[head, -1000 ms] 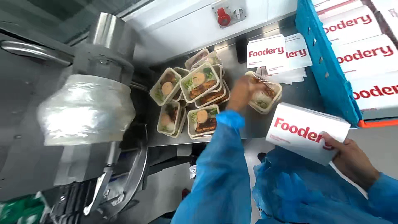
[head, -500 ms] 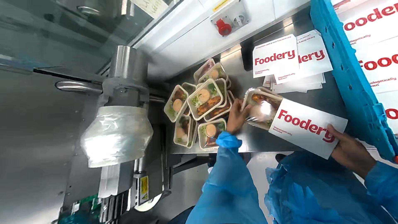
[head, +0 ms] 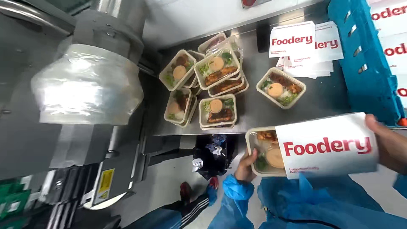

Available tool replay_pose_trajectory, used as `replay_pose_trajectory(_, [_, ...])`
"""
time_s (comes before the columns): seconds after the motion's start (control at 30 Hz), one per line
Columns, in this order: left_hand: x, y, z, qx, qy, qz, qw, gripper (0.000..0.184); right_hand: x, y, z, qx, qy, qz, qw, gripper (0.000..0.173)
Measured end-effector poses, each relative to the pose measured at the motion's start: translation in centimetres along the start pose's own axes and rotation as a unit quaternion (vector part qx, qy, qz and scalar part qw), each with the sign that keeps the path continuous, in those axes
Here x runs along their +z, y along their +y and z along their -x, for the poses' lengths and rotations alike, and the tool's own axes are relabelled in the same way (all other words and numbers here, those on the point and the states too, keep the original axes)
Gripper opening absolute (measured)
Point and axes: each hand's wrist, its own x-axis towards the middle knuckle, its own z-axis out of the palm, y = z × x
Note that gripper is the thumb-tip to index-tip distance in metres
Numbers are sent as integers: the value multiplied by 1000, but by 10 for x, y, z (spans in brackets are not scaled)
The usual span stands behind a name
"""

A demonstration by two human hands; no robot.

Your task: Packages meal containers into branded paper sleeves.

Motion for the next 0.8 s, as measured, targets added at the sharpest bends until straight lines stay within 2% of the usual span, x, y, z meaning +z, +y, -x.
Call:
replay_pose_trajectory(0.03, [7,-9,4,3,-2,44,999,46,-6,-8,11,-64,48,74,994,54])
replay_pose_trajectory(0.07, [15,-14,3,5,-16,83,996,45,-6,-22,25,-86,54,111,989,63])
replay_pose_trajectory(0.1, [26,-18,-1,8,-41,96,995,49,7,-36,42,-67,59,111,990,66])
replay_pose_trajectory(0.17, [60,-24,-12,4,-59,66,996,72,49,-48,72,17,109,52,992,33])
replay_pose_trajectory(0.2, [78,-22,-20,-5,-60,47,997,79,58,-47,71,39,139,8,990,32])
replay_pose_trajectory(0.27, [109,-10,-42,-23,-109,-21,994,99,33,-59,60,36,122,-18,992,30])
replay_pose_trajectory(0.33, [133,3,-75,6,-194,-180,964,116,-19,-81,56,27,86,2,996,20])
replay_pose_trajectory(0.37, [143,13,-106,43,-231,-283,930,115,-46,-92,53,14,101,22,995,19])
replay_pose_trajectory(0.4, [153,25,-147,78,-226,-382,893,102,-71,-103,47,-3,141,46,989,19])
replay_pose_trajectory(0.43, [160,40,-190,100,-163,-457,869,83,-92,-114,41,-14,193,63,979,20])
replay_pose_trajectory(0.47, [158,54,-237,120,-66,-500,855,76,-110,-123,31,-19,247,71,966,21])
replay_pose_trajectory(0.53, [139,77,-346,172,119,-525,825,84,-140,-151,3,-31,325,59,943,24])
replay_pose_trajectory(0.6, [122,93,-413,117,219,-563,788,94,-151,-184,-29,-25,369,54,928,25])
replay_pose_trajectory(0.67, [113,97,-445,33,235,-598,766,87,-163,-204,-69,-10,349,57,935,33])
replay_pose_trajectory(0.7, [107,98,-456,17,231,-615,754,75,-177,-206,-98,-2,316,76,946,36])
replay_pose_trajectory(0.73, [104,99,-463,17,223,-633,741,62,-206,-198,-134,4,272,115,955,39])
replay_pose_trajectory(0.8, [105,95,-468,29,212,-646,733,44,-266,-173,-218,5,216,250,944,45])
